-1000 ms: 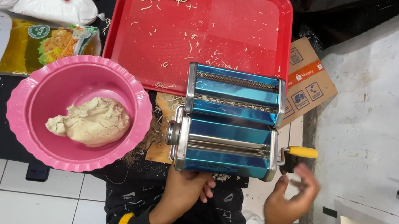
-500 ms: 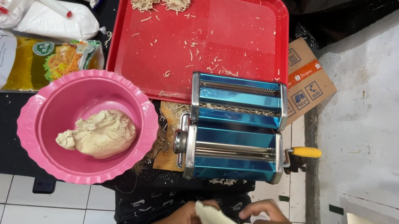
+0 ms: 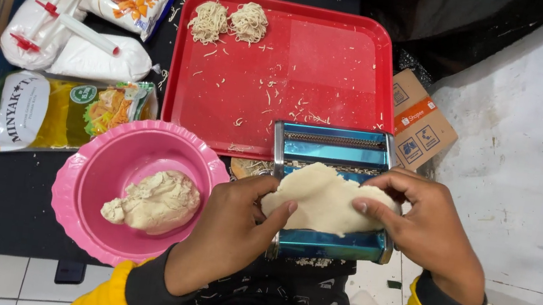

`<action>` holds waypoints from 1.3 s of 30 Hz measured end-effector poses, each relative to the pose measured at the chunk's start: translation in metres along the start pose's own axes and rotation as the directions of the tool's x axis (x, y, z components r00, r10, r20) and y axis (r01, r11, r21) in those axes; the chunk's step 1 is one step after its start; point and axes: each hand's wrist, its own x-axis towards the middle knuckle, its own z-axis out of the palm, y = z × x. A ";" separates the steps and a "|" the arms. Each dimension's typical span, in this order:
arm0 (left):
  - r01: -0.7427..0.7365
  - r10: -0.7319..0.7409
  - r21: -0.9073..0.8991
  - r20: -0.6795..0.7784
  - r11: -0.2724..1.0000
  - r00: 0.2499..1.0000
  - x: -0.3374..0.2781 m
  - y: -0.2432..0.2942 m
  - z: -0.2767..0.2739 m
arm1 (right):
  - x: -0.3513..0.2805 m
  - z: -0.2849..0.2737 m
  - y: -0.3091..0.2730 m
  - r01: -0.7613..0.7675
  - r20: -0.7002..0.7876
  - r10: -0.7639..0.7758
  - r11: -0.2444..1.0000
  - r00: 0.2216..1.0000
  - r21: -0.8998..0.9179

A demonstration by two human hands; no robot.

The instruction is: The person is preparing dough and using a manual pasta machine to create noodles.

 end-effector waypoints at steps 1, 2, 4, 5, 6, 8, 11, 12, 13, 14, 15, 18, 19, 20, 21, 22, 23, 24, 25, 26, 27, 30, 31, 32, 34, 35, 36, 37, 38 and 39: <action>-0.007 0.007 0.000 0.001 1.000 1.000 0.005 -0.002 -0.002 | 0.006 0.002 0.006 0.001 -0.007 -0.001 1.000 1.000 0.000; -0.054 0.051 0.102 0.026 0.993 0.998 0.009 -0.004 -0.004 | 0.011 0.003 0.011 0.038 -0.062 -0.045 0.992 0.997 -0.123; -0.102 0.093 0.200 0.053 0.975 0.994 0.017 -0.006 -0.006 | 0.019 0.007 0.021 0.067 -0.109 -0.096 0.966 0.989 -0.248; -0.200 0.204 0.259 0.012 0.945 0.979 0.021 -0.006 -0.007 | 0.021 0.008 0.024 0.121 -0.129 -0.161 0.954 0.978 -0.274; -0.289 0.314 0.325 -0.028 0.901 0.949 0.026 -0.006 -0.009 | 0.025 0.010 0.027 0.181 -0.145 -0.233 0.936 0.962 -0.301; -0.315 0.366 0.414 -0.050 0.854 0.929 0.035 0.000 -0.009 | 0.026 0.011 0.027 0.258 -0.157 -0.312 0.921 0.937 -0.294; -0.379 0.438 0.486 -0.007 0.787 0.899 0.054 -0.006 0.001 | 0.029 0.013 0.035 0.333 -0.164 -0.386 0.901 0.908 -0.277; -0.420 0.454 0.471 0.046 0.775 0.890 0.060 -0.011 0.007 | 0.029 0.015 0.039 0.338 -0.156 -0.387 0.902 0.909 -0.269; -0.415 0.451 0.473 0.042 0.777 0.892 0.063 -0.009 0.011 | 0.026 0.012 0.038 0.342 -0.151 -0.390 0.901 0.908 -0.268; -0.412 0.425 0.442 0.074 0.797 0.902 0.067 -0.007 0.014 | 0.025 0.009 0.037 0.287 -0.114 -0.325 0.921 0.939 -0.264; -0.407 0.400 0.411 0.106 0.816 0.910 0.072 -0.005 0.017 | 0.024 0.006 0.036 0.230 -0.077 -0.258 0.937 0.963 -0.262; -0.463 0.455 0.394 0.119 0.794 0.882 0.073 -0.001 0.021 | 0.022 0.007 0.045 0.265 -0.134 -0.303 0.934 0.944 -0.240; -0.465 0.457 0.392 0.119 0.794 0.881 0.072 0.002 0.021 | 0.022 0.008 0.045 0.264 -0.136 -0.302 0.933 0.944 -0.243; -0.430 0.416 0.308 0.114 0.849 0.902 0.069 0.005 0.020 | 0.021 0.010 0.045 0.346 -0.161 -0.386 0.910 0.908 -0.231; -0.390 0.374 0.220 0.113 0.894 0.921 0.067 0.007 0.020 | 0.021 0.013 0.045 0.425 -0.186 -0.466 0.878 0.865 -0.220; -0.387 0.372 0.220 0.108 0.895 0.922 0.066 0.011 0.019 | 0.021 0.014 0.046 0.429 -0.182 -0.469 0.876 0.864 -0.222; -0.395 0.381 0.185 0.108 0.900 0.918 0.066 0.015 0.018 | 0.022 0.015 0.047 0.471 -0.211 -0.516 0.851 0.830 -0.230; -0.403 0.390 0.150 0.111 0.903 0.914 0.066 0.019 0.017 | 0.022 0.017 0.049 0.510 -0.243 -0.559 0.826 0.792 -0.239; -0.403 0.390 0.149 0.110 0.903 0.914 0.066 0.014 0.019 | 0.020 0.020 0.043 0.511 -0.242 -0.560 0.826 0.792 -0.239; -0.447 0.431 0.215 0.120 0.868 0.894 0.066 0.009 0.019 | 0.018 0.023 0.037 0.545 -0.264 -0.590 0.806 0.763 -0.230; -0.489 0.471 0.279 0.134 0.827 0.872 0.066 0.005 0.020 | 0.016 0.025 0.031 0.578 -0.286 -0.619 0.786 0.732 -0.222; -0.596 0.594 0.283 0.102 0.752 0.798 0.058 0.005 0.017 | 0.017 0.029 0.028 0.658 -0.311 -0.709 0.704 0.633 -0.266; -0.595 0.593 0.286 0.105 0.751 0.798 0.055 0.009 0.013 | 0.017 0.030 0.026 0.659 -0.314 -0.708 0.705 0.632 -0.263; -0.627 0.621 0.293 0.126 0.722 0.774 0.050 0.013 0.010 | 0.016 0.032 0.025 0.663 -0.329 -0.700 0.710 0.633 -0.235; -0.658 0.647 0.298 0.148 0.692 0.748 0.043 0.007 0.011 | 0.014 0.031 0.029 0.666 -0.345 -0.691 0.716 0.635 -0.207; -0.673 0.655 0.355 0.190 0.649 0.732 0.041 -0.004 0.015 | 0.014 0.029 0.034 0.721 -0.265 -0.760 0.648 0.593 -0.246; -0.686 0.658 0.409 0.233 0.601 0.716 0.038 -0.015 0.019 | 0.014 0.027 0.039 0.771 -0.180 -0.819 0.574 0.545 -0.277; -0.686 0.658 0.408 0.233 0.602 0.716 0.032 -0.010 0.019 | 0.013 0.027 0.040 0.770 -0.180 -0.818 0.575 0.546 -0.277; -0.678 0.651 0.448 0.242 0.583 0.719 0.026 -0.005 0.019 | 0.011 0.027 0.041 0.776 -0.159 -0.823 0.568 0.546 -0.274; -0.669 0.644 0.487 0.250 0.562 0.723 0.020 0.000 0.019 | 0.008 0.027 0.042 0.782 -0.138 -0.827 0.561 0.545 -0.270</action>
